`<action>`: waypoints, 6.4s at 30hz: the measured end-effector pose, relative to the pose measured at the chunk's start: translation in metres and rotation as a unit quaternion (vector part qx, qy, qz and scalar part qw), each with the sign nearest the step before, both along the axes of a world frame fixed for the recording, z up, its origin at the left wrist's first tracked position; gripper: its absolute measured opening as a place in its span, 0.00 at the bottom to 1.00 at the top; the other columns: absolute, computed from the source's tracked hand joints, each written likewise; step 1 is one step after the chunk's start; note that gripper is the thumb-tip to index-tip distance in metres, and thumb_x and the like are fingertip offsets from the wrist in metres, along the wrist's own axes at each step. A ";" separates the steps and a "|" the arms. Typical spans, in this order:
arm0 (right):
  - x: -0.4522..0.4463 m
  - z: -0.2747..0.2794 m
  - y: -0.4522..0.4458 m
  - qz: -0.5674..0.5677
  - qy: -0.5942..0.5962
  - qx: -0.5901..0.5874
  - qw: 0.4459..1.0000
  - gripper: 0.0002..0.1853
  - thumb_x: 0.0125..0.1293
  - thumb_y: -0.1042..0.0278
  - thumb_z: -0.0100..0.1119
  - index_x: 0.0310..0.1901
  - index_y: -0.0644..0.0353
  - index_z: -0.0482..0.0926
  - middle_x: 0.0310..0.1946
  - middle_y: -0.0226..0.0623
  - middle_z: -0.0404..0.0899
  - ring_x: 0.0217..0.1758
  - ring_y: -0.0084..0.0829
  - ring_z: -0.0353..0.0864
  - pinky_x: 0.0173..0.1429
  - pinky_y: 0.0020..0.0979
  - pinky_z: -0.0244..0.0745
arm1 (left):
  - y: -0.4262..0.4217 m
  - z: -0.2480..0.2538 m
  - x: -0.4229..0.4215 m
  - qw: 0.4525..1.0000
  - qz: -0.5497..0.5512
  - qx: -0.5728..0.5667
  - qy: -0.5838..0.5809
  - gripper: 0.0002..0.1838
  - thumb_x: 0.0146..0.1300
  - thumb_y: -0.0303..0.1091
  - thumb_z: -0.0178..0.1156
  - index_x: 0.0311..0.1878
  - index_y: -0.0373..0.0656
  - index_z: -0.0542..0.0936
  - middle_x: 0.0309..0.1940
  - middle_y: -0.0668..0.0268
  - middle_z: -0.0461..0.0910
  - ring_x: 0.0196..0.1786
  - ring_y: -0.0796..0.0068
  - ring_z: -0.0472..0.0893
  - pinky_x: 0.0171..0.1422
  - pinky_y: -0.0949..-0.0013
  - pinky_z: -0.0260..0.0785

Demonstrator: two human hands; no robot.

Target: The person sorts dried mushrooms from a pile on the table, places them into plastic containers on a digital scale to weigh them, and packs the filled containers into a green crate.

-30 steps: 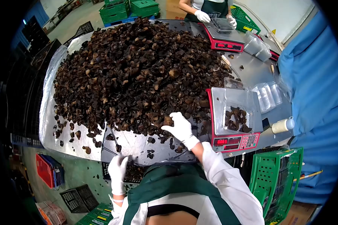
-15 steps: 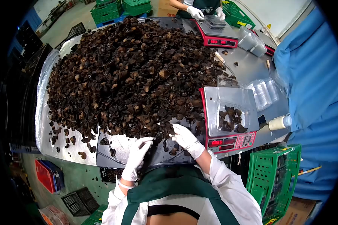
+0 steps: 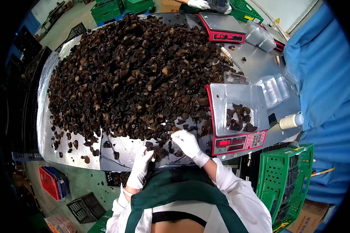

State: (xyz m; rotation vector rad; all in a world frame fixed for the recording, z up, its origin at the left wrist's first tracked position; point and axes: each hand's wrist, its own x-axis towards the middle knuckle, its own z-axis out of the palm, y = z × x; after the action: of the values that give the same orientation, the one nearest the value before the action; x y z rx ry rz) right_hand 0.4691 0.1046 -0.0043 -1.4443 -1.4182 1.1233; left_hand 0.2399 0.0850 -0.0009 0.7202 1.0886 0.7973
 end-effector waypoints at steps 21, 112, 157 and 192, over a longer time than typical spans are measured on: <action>-0.037 0.036 0.003 0.211 0.135 0.028 0.968 0.21 0.64 0.69 0.60 0.58 0.62 0.71 0.44 0.33 0.75 0.38 0.15 0.73 0.35 0.19 0.71 | -0.006 0.042 0.023 0.856 0.040 0.388 0.339 0.24 0.52 0.25 0.65 0.55 0.38 0.74 0.45 0.57 0.78 0.47 0.61 0.79 0.53 0.65 0.72; 0.037 0.007 -0.016 0.074 -0.219 0.141 0.963 0.23 0.54 0.77 0.57 0.55 0.58 0.75 0.54 0.45 0.72 0.57 0.43 0.74 0.60 0.37 0.70 | -0.050 -0.031 -0.037 0.795 0.029 0.367 0.482 0.41 0.46 0.42 0.73 0.64 0.37 0.68 0.62 0.50 0.68 0.64 0.48 0.67 0.68 0.53 0.59; 0.001 0.010 0.020 -0.085 0.657 -0.234 0.711 0.22 0.75 0.51 0.37 0.57 0.57 0.74 0.44 0.38 0.82 0.30 0.31 0.81 0.27 0.30 0.76 | 0.018 0.002 0.012 0.898 0.138 -0.091 -0.408 0.18 0.70 0.47 0.52 0.56 0.48 0.76 0.49 0.62 0.80 0.48 0.60 0.80 0.45 0.60 0.78; 0.278 0.098 0.029 -0.112 0.408 -0.070 0.903 0.21 0.76 0.52 0.38 0.59 0.60 0.68 0.55 0.45 0.74 0.53 0.38 0.79 0.45 0.37 0.81 | 0.070 0.079 0.296 0.979 -0.016 0.194 -0.052 0.17 0.72 0.37 0.50 0.59 0.39 0.74 0.58 0.62 0.73 0.64 0.72 0.69 0.69 0.66 0.59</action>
State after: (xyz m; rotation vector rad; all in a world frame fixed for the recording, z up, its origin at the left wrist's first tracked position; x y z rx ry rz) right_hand 0.7474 0.1335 0.0942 -0.9865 -0.5731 1.4564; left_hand 0.5362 0.1553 0.0782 1.0089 0.8314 1.0218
